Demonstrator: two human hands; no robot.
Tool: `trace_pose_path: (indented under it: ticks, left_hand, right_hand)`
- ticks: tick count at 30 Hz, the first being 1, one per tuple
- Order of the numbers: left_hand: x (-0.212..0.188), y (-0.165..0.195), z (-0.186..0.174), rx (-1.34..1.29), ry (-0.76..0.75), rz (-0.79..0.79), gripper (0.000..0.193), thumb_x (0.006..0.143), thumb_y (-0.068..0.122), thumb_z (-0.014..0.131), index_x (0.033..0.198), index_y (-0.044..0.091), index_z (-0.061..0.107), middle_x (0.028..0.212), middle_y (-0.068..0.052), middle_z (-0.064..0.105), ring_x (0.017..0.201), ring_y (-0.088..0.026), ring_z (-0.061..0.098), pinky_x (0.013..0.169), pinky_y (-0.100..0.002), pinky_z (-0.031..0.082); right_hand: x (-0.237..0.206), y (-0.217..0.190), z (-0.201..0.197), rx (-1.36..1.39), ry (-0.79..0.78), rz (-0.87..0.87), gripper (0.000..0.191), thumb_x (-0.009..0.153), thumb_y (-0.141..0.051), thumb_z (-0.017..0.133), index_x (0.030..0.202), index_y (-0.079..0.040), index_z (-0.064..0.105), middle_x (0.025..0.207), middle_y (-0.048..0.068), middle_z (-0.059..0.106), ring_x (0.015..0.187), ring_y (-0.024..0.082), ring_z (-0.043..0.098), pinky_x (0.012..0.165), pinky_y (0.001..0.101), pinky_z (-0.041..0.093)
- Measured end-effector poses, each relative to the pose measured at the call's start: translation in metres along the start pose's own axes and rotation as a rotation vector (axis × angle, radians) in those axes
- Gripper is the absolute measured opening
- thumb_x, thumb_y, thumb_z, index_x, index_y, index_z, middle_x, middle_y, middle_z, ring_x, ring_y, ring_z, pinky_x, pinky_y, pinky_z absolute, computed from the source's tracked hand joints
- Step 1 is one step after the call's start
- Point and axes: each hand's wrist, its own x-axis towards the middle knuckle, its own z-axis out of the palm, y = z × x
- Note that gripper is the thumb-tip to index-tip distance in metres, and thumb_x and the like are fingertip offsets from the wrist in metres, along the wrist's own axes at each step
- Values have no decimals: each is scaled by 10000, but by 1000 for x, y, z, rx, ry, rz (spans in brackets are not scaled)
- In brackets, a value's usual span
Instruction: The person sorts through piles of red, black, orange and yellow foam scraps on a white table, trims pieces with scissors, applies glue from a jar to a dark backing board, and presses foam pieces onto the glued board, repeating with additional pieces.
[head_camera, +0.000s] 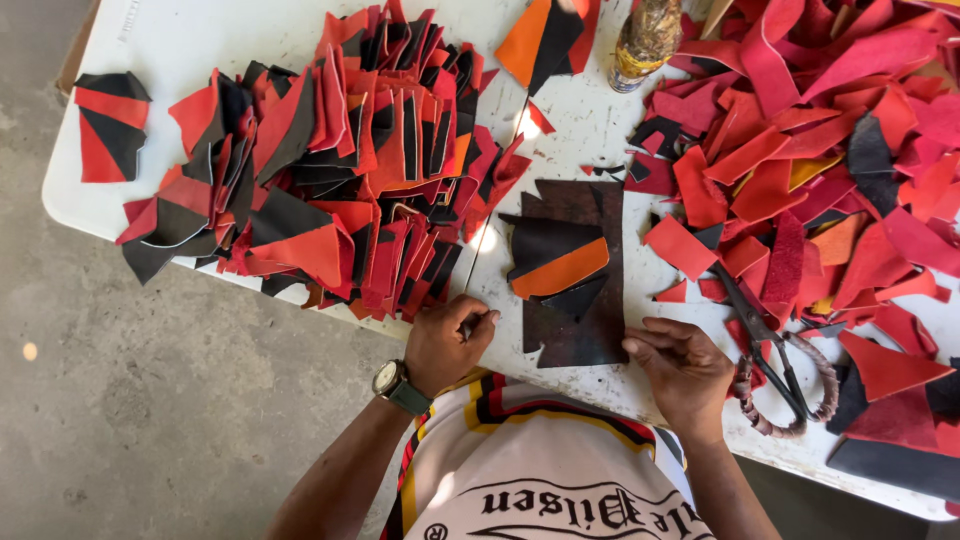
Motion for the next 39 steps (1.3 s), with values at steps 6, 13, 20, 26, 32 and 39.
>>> trace_pose_path:
  ticks: [6,13,20,26,32,39]
  left_hand:
    - [51,38,9,153,-1,245,243,928,170,767,1103,50,648,854,-55,730,737,-271,687,676,-414,531]
    - [127,28,53,544,-266,305,439,705,250,868,986,22,619,1032,-172,637,902,-385,653,777,-484,524]
    - [128,12,23,62,-162,-148,374,742,147,871,1009,15,645,916,-99,731,868,-236,716,758,-365,564]
    - [131,27,16,-1031,-288,-201,234,950,-6,692,1178,-47,658,1058,-43,719,962,-103,667,878,-280,535]
    - [134,72,19,-717,-498,-16,265,990,30,631,1251,-14,642,1058,-33,736,944,-69,656,867,-252,548]
    - [139,95,31,-569,-481,-34,285,1003,51,594,1281,-9,615,1077,-61,744,954,-83,673,842,-254,560]
  right_hand:
    - [21,-49,14,-512,-44,-181,391,853,-209,856,1184,-48,723,884,109,691,721,205,663,662,330,542]
    - [45,-74,48,-719,-110,-279,547,674,-290,896,1118,-49,689,1019,157,643,920,363,645,725,450,542]
    - [54,-37,56,-163,-245,-76,236,842,-110,799,855,-50,571,895,47,734,825,191,721,758,319,575]
    - [84,-41,-4,467,-129,-137,576,887,64,664,1369,-90,389,1032,54,618,927,132,639,794,311,591]
    - [94,-93,-43,463,-77,-63,874,819,91,711,1580,-94,324,1098,99,702,954,128,656,799,277,558]
    - [87,-110,-45,269,-74,-51,712,889,48,691,1534,-53,407,1087,119,728,928,114,657,792,278,568]
